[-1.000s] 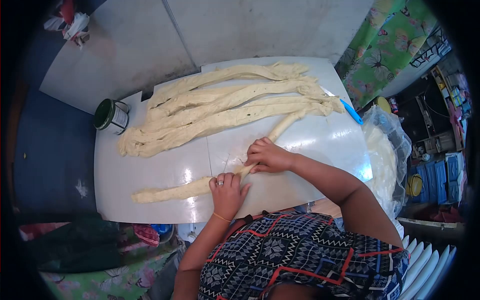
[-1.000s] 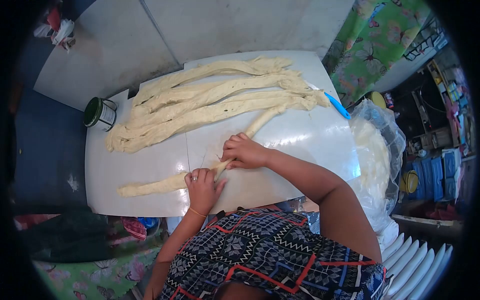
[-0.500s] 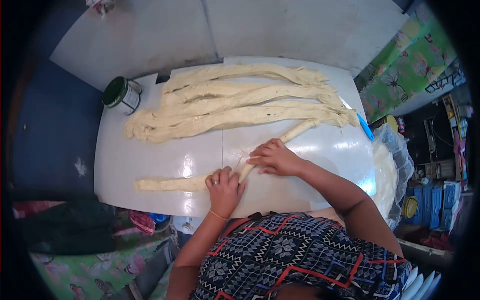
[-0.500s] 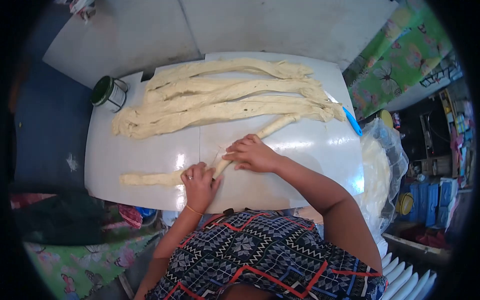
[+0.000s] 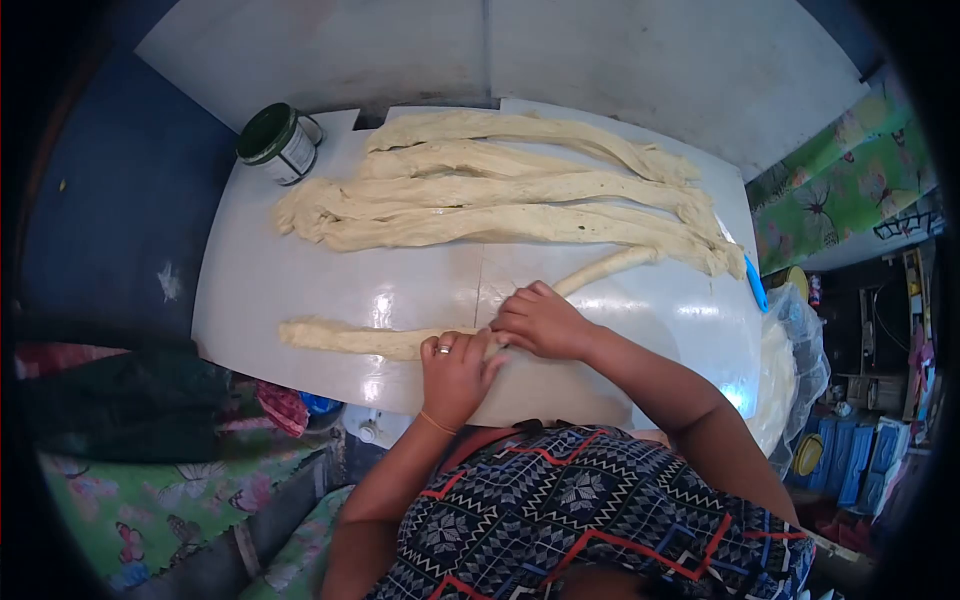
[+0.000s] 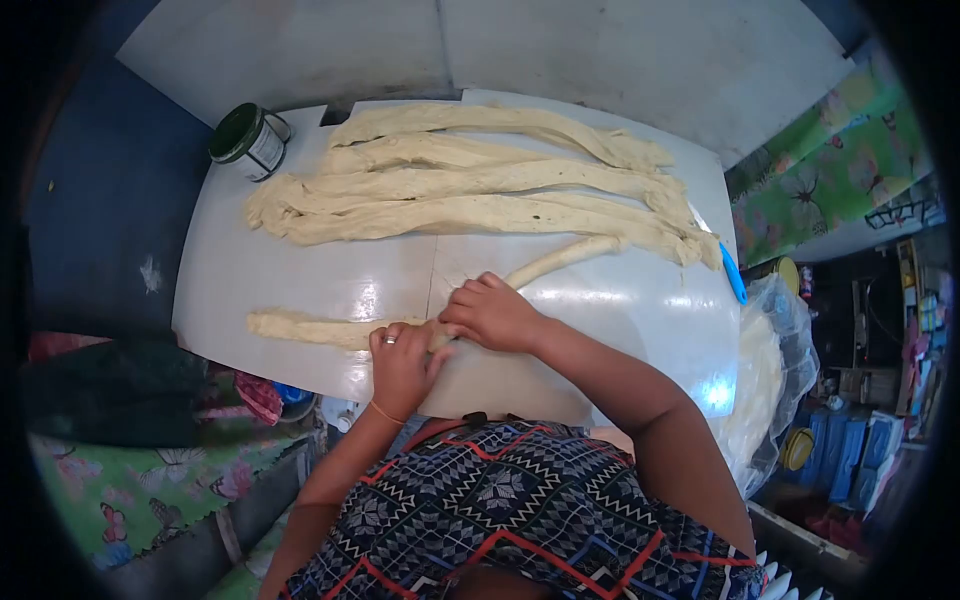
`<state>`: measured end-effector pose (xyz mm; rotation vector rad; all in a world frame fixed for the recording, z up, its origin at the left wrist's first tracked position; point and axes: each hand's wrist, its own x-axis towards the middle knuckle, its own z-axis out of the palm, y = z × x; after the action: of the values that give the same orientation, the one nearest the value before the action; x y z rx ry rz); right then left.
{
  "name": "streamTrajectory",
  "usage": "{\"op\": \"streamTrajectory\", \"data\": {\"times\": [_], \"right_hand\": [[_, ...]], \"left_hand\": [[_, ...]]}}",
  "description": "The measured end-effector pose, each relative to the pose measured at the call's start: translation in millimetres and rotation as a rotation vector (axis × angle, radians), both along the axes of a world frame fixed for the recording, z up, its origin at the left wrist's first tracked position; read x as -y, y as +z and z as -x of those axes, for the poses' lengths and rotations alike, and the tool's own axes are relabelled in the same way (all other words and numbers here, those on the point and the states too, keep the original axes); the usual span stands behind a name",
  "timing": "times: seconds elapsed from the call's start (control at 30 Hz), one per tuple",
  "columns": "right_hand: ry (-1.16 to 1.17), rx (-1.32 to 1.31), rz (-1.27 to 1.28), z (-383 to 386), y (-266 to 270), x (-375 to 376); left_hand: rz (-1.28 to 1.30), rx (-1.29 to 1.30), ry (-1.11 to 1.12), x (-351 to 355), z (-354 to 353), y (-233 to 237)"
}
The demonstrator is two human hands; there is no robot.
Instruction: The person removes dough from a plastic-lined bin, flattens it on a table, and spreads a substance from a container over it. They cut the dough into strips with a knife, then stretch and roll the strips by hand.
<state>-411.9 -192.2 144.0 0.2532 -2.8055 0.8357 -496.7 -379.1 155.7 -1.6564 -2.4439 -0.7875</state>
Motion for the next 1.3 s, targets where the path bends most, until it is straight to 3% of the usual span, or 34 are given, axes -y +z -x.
{"op": "streamTrajectory", "data": {"times": [0.13,0.23,0.3,0.37,0.43,0.5,0.57,0.7,0.77,0.83,0.87,1.1,1.17,1.23,1.3], "right_hand": [[0.035,0.116,-0.007,-15,14,-6],[-0.153,0.231,-0.152,5,16,3],[-0.446,-0.105,-0.236,26,4,9],[-0.364,-0.147,-0.256,26,1,10],[0.062,-0.063,0.004,13,-2,13],[0.062,-0.039,-0.049,0,-4,4],[-0.106,-0.048,-0.254,-6,5,-7],[-0.473,-0.025,-0.234,6,1,-9],[-0.417,-0.001,-0.208,-2,8,-7],[-0.086,-0.069,-0.155,-13,13,1],[-0.076,-0.115,-0.228,-14,11,7],[-0.264,0.003,-0.183,3,0,11],[-0.332,-0.073,-0.181,17,3,15],[-0.4,-0.144,-0.178,24,1,17],[0.044,-0.014,-0.114,25,-7,15]], "left_hand": [[0.035,0.038,-0.064,11,-1,-7],[0.083,0.155,-0.038,5,9,2],[-0.045,0.074,0.181,-4,11,7],[-0.012,0.034,0.088,-3,10,-8],[0.027,0.01,0.004,6,4,-16],[-0.01,0.02,-0.059,14,-4,-11],[-0.009,-0.016,-0.042,17,-1,-10],[-0.009,0.058,0.17,12,7,-1],[-0.101,0.029,0.185,10,9,-12],[-0.081,-0.053,0.114,15,9,-18],[-0.058,-0.136,0.038,16,7,-18],[0.0,0.007,0.081,21,15,-3],[-0.043,0.01,0.23,22,19,4],[-0.056,0.04,0.191,21,24,-4],[-0.069,0.078,0.15,25,24,-11]]}}
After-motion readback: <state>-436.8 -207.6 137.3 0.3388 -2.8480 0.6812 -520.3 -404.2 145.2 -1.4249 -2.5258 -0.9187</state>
